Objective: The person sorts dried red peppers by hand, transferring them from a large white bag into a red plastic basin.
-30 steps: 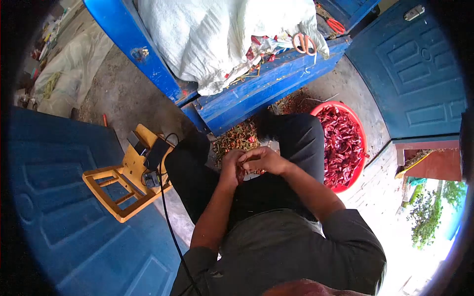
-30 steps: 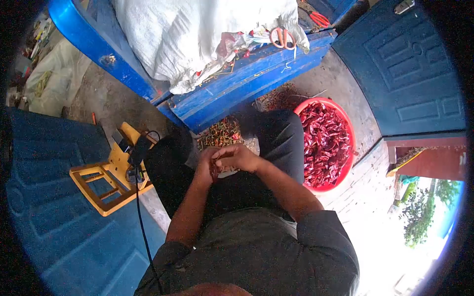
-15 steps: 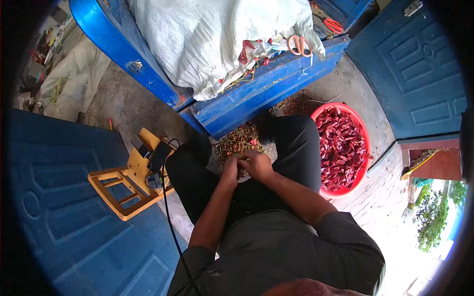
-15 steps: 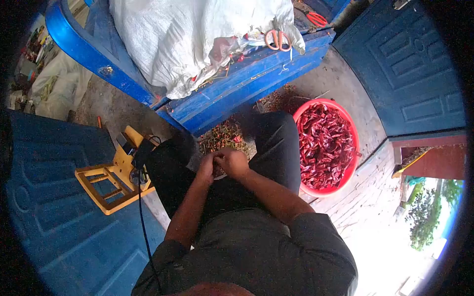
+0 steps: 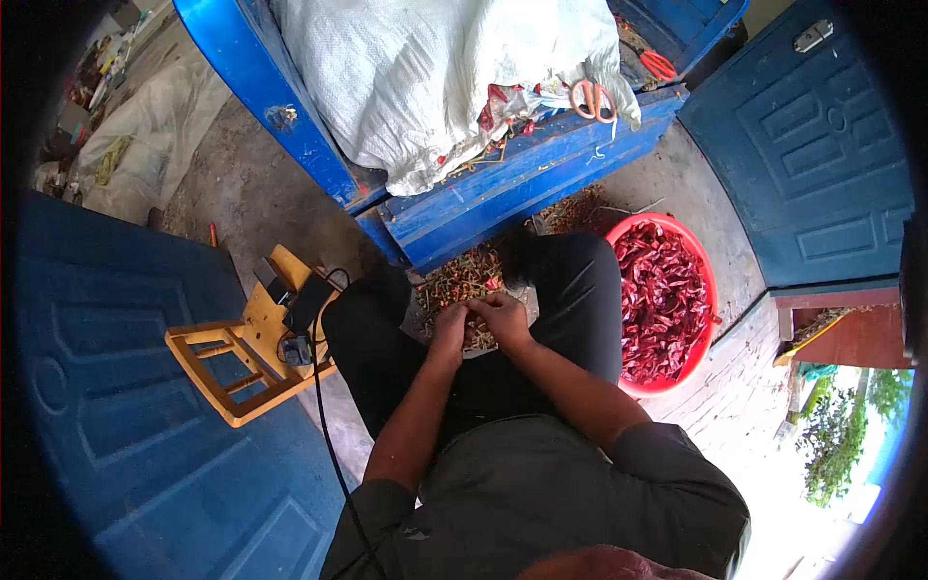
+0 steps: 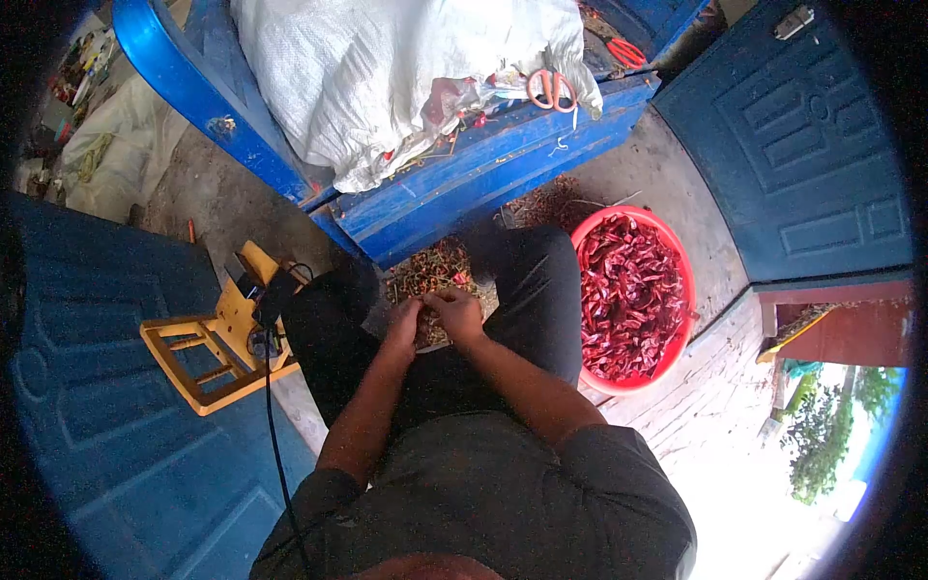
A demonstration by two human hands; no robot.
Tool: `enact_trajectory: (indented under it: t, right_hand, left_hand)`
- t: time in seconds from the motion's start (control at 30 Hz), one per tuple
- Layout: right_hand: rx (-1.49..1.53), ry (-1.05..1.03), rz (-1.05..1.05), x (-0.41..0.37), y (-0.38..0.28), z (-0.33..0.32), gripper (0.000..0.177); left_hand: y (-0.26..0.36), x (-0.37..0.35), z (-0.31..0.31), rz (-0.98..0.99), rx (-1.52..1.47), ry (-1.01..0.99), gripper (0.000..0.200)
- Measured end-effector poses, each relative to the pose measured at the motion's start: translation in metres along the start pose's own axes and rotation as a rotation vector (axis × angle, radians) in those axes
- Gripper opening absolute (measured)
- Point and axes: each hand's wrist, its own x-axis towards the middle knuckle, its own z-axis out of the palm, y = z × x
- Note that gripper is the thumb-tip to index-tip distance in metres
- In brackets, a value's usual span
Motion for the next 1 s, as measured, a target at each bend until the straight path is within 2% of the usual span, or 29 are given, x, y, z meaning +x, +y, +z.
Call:
enact_trajectory:
  t: [0.07,0.13,0.2,0.27,0.33,0.37,0.4,0.47,0.5,0.53,0.6,0.63,0.7,0.73,0.8,0.87,0.93,0.97,1.0]
  right_hand:
    - [0.026,0.007,0.005,0.003,0.002,0.001,0.017]
    - [-0.407,0.187,-0.881,0.005,-0.008,0.001,0.017]
    - [-0.386,0.108,-0.854,0.004,-0.022,-0.004,0.017]
    - [-0.359,0.035,-0.823,0.005,-0.025,-0.010,0.017]
    - [-0.064,-0.158,-0.172,0.008,-0.024,-0.018,0.022]
    - [-0.008,-0.179,0.005,0.012,-0.024,-0.022,0.026]
    - [-0.010,-0.180,0.012,0.018,-0.020,-0.027,0.026]
    - [0.263,-0.295,0.304,0.028,-0.012,-0.035,0.026]
    - [0.245,-0.284,0.326,0.023,-0.025,-0.035,0.024]
    - [0.251,-0.283,0.331,0.025,-0.023,-0.035,0.024]
    - [-0.082,-0.293,0.074,0.030,-0.019,-0.035,0.026]
    - [-0.076,-0.293,0.079,0.037,-0.006,-0.036,0.026]
    - [-0.273,-0.152,-0.331,0.050,0.016,-0.036,0.027]
    - [-0.266,-0.152,-0.322,0.046,0.007,-0.035,0.027]
    - [0.094,-0.014,0.119,0.044,-0.012,-0.037,0.029]
    - [0.186,-0.025,0.119,0.045,-0.009,-0.037,0.032]
    - [-0.418,0.255,-0.411,0.042,-0.010,-0.032,0.034]
    - [-0.564,0.327,-0.614,0.038,-0.011,-0.032,0.033]
    - [-0.562,0.331,-0.612,0.038,-0.008,-0.029,0.033]
  left_hand:
    - [0.005,-0.004,0.007,0.029,-0.024,0.095,0.024]
    - [-0.004,0.005,0.000,0.071,-0.100,0.040,0.022]
    - [-0.005,0.005,-0.004,0.109,-0.183,-0.008,0.020]
    - [0.012,-0.010,-0.003,0.047,-0.126,-0.022,0.020]
    - [0.009,-0.006,-0.001,0.034,-0.114,-0.009,0.017]
    - [0.007,-0.005,0.000,0.017,-0.098,-0.002,0.015]
    - [0.005,-0.003,0.000,0.011,-0.100,0.000,0.015]
    - [0.003,0.000,-0.002,-0.007,-0.157,-0.038,0.011]
    - [0.004,0.000,-0.001,-0.013,-0.155,-0.036,0.011]
    - [0.005,0.000,-0.001,-0.039,-0.135,-0.042,0.011]
    - [0.007,0.000,0.001,-0.070,-0.109,-0.046,0.011]
    - [0.009,-0.001,0.002,-0.064,-0.110,-0.065,0.012]
    - [0.015,-0.004,0.006,-0.063,-0.107,-0.080,0.012]
    - [0.021,-0.007,0.010,-0.044,-0.122,-0.083,0.013]
    - [0.023,-0.004,0.014,-0.032,-0.128,-0.086,0.014]
    - [0.018,0.002,0.015,0.002,-0.151,-0.104,0.021]
    - [0.015,0.000,0.018,-0.007,-0.175,-0.080,0.017]
    - [0.015,-0.001,0.020,-0.007,-0.203,-0.053,0.013]
    - [0.015,-0.001,0.021,-0.009,-0.199,-0.055,0.013]
